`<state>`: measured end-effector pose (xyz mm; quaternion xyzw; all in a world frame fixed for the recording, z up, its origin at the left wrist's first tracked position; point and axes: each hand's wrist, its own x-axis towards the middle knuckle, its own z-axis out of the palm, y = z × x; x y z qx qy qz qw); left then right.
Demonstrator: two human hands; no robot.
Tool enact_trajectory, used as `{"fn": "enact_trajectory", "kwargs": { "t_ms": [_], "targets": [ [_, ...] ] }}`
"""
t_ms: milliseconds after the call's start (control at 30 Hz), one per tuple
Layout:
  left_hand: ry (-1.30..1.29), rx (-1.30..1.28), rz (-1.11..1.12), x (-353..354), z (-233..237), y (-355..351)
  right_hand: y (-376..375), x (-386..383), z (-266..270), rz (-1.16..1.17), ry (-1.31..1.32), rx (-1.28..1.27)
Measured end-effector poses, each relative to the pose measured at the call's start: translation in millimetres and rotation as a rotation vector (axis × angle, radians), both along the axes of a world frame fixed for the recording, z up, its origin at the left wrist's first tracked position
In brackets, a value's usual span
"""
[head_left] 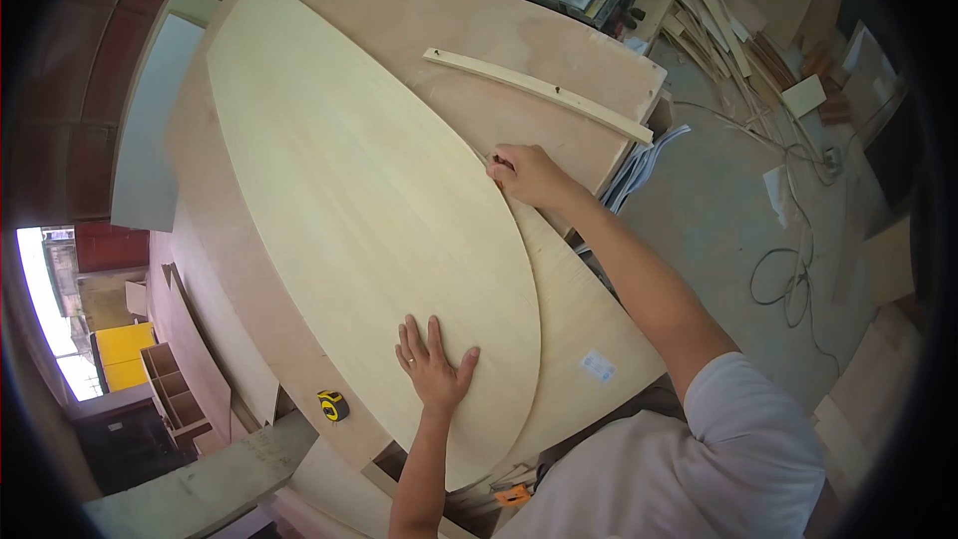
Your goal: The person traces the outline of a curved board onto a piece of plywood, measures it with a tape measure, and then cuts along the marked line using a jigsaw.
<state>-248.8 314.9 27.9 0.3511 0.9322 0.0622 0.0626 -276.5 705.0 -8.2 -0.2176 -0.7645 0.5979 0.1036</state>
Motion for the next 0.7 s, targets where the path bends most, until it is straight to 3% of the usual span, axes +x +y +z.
{"fn": "enact_trajectory", "kwargs": {
  "t_ms": [200,300,600,700],
  "targets": [
    [0.019,0.004,0.005,1,-3,1,32,-80,-9,-0.053,0.030,0.069],
    [0.019,0.005,0.001,0,-3,3,32,-74,-11,-0.038,0.042,-0.054],
    [0.026,-0.014,-0.008,2,1,0,27,-75,-25,-0.057,0.151,-0.113],
    [0.042,-0.007,-0.029,3,3,4,17,-49,-29,-0.058,0.213,0.058]
  ]
}}
